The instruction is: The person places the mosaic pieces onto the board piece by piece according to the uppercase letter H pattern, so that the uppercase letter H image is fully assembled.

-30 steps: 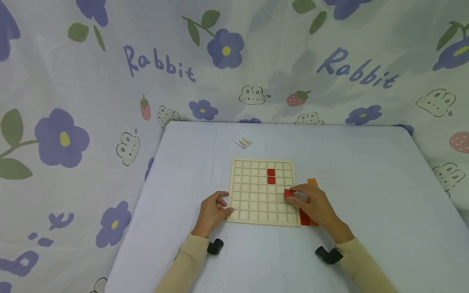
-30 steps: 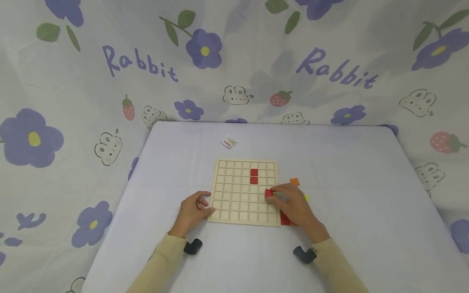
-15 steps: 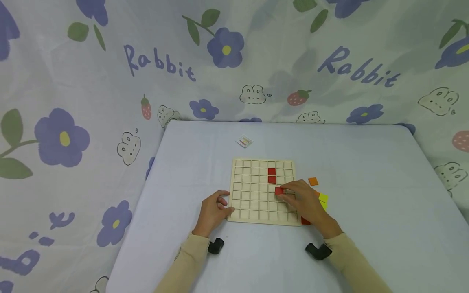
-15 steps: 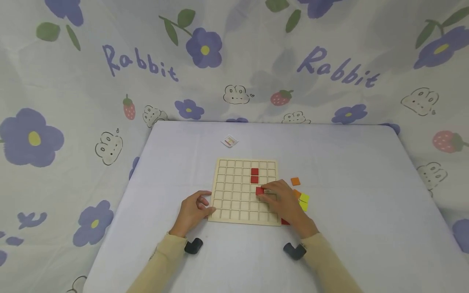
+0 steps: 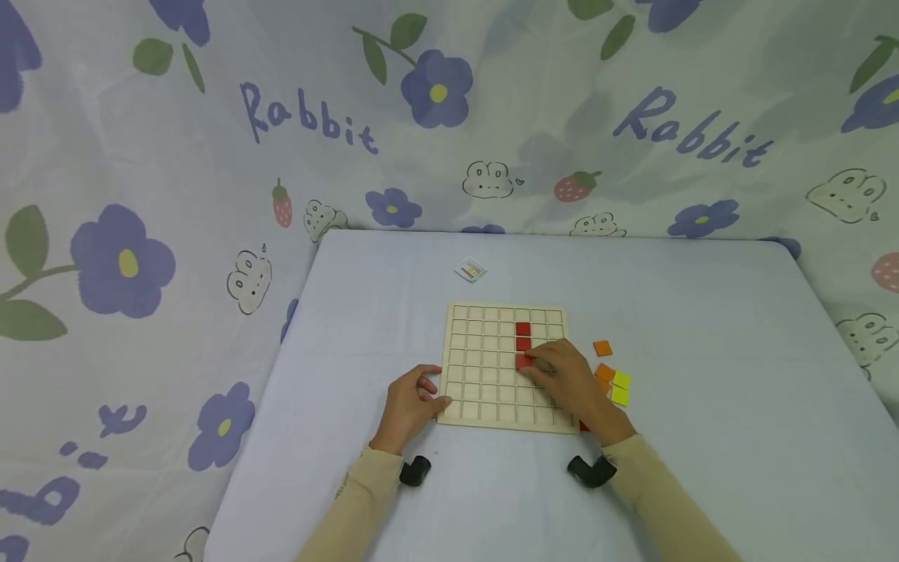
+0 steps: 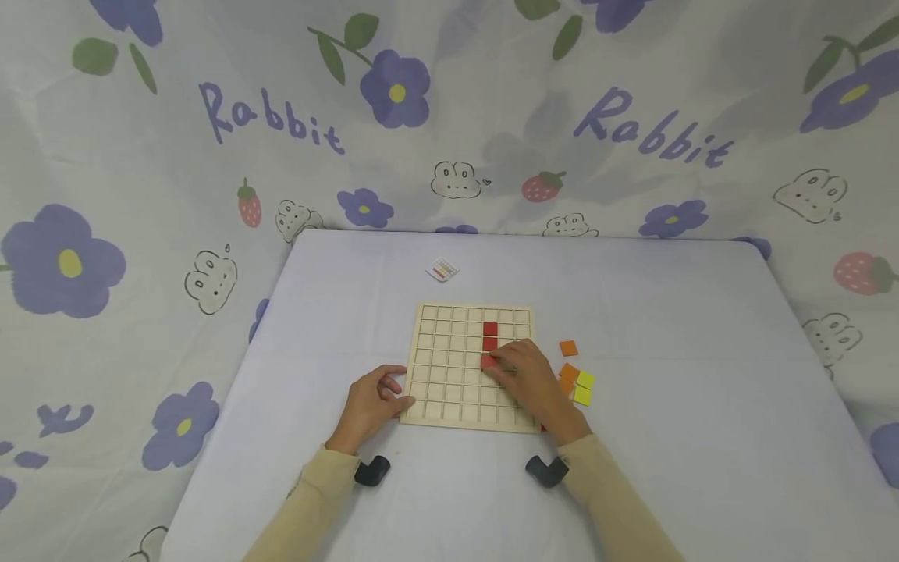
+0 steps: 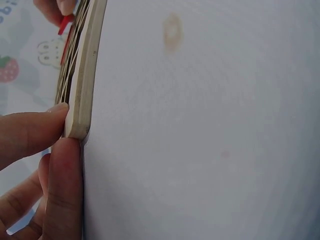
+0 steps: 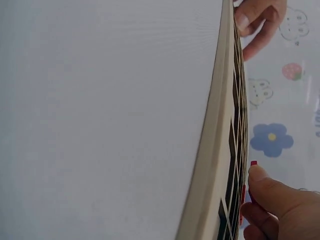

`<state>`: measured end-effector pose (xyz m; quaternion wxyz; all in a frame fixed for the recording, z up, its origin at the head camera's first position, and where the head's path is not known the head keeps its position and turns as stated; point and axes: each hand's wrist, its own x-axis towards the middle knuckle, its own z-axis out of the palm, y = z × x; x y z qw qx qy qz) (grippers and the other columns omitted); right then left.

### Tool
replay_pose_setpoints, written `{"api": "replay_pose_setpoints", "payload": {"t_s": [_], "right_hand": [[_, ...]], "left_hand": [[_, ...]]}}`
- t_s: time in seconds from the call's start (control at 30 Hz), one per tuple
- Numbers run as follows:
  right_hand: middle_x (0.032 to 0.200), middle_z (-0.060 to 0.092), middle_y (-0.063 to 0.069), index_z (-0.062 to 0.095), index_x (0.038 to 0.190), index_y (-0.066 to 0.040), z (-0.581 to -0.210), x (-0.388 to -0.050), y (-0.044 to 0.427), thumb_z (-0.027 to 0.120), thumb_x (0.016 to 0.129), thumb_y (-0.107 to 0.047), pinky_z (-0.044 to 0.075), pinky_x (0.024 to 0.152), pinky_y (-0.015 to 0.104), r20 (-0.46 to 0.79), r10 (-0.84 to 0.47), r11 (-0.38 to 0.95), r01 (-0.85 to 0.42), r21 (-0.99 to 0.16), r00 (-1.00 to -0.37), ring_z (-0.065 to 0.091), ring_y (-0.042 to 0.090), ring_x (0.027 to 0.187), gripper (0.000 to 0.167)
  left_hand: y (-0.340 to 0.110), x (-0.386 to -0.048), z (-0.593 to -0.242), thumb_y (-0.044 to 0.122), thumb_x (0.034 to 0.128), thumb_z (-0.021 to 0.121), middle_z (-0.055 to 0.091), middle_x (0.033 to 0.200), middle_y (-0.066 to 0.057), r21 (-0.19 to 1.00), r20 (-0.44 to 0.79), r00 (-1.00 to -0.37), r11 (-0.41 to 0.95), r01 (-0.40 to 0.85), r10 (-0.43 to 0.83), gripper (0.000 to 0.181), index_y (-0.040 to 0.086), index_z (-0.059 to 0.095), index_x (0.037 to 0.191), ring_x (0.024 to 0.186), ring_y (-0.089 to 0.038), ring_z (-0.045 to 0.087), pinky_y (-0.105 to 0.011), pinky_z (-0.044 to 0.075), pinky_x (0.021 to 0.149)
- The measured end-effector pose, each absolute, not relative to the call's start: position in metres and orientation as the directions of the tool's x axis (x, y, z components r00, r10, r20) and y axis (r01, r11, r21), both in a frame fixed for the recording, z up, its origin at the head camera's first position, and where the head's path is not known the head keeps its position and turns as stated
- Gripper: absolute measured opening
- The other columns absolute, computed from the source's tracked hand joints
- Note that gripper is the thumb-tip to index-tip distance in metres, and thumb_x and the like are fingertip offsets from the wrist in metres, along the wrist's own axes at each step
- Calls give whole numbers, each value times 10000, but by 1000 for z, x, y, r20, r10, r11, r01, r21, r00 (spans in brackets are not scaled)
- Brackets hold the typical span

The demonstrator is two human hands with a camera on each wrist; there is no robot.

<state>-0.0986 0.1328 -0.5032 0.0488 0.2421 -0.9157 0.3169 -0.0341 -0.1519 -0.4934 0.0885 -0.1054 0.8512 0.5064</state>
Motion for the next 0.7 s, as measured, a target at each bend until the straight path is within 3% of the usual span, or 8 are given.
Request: {"api": "replay_pose_setpoints", "payload": {"t_s": [0.47, 0.7], "right_hand": [[999, 689, 66, 775, 1053, -40, -512, -103, 130, 832, 823, -183, 493, 722, 319, 330, -407, 648, -524, -553, -852, 537, 198, 882, 277], [1012, 676, 110, 776, 1072, -15, -511, -102, 131, 829, 822, -168, 508, 731, 352, 305, -381, 666, -487, -565, -873, 552, 237, 892, 298]], "left_hand": [[-152, -33, -496, 39, 787, 831, 602, 920, -102, 849, -253, -963, 456, -267, -92, 503, 92, 660, 1257, 691, -120, 535, -204, 494, 564], [-151, -33, -495, 46, 795, 827, 606, 924, -89, 844, -256, -962, 463, -272, -98, 496, 105, 661, 1258, 676, -112, 547, -206, 504, 570]]}}
